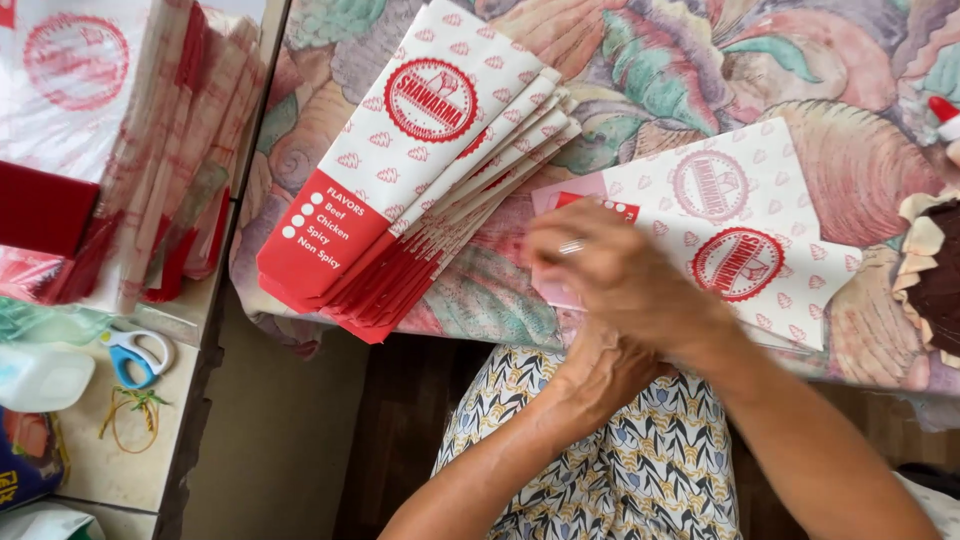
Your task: Manually folding and assembling paper food packaging units by pressing edges together.
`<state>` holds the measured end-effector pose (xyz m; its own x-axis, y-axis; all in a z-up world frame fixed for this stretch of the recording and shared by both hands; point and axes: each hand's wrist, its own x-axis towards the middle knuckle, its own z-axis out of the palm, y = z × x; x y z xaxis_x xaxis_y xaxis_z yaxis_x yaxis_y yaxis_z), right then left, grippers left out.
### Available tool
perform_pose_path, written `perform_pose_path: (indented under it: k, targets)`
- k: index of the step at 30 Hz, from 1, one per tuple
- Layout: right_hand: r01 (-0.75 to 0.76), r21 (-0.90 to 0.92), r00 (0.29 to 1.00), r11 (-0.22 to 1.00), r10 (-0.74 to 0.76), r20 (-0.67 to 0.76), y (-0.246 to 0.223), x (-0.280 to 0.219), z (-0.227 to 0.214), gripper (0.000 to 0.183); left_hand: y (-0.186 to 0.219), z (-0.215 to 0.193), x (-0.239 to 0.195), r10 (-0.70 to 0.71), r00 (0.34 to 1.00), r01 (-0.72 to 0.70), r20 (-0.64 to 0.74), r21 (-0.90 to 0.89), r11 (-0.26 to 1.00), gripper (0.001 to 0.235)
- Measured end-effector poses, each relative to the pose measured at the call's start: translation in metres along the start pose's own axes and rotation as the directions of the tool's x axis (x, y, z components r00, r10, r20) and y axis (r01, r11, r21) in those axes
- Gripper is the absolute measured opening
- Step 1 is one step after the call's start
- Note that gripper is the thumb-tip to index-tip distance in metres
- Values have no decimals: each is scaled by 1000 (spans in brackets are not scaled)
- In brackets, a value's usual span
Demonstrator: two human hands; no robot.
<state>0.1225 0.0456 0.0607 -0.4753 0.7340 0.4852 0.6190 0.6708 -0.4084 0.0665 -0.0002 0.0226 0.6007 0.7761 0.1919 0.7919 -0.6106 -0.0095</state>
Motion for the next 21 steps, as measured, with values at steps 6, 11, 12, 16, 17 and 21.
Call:
perform_pose_path:
  k: [6, 11, 12, 16, 17, 21]
  targets:
    - [-146, -145, 980, 979, 163, 115, 29, -53, -68, 18, -16, 12, -14, 355, 935, -353, 20, -60, 934, 76]
    - [-188, 38, 979, 981, 184, 92, 69, -51, -49, 21, -19, 12, -17, 333, 943, -333, -15, -61, 941, 65]
    - [-133, 62, 988, 989, 127, 87, 80, -46, -44, 20, -20, 10, -14, 337, 941, -337, -19, -61, 940, 68]
    - [-60, 121, 996, 991, 52, 70, 96, -8, -9, 14, -17, 14, -14, 340, 940, -338, 20, -60, 939, 74]
    - [-35, 159, 998, 987, 27, 48, 96, 0, -1, 16, -18, 13, -14, 343, 939, -340, 20, -86, 936, 67]
    - [-37, 173, 999, 984, 36, 7, 93, 0, 5, 23, -18, 10, -14, 346, 938, -341, 14, -138, 930, 58]
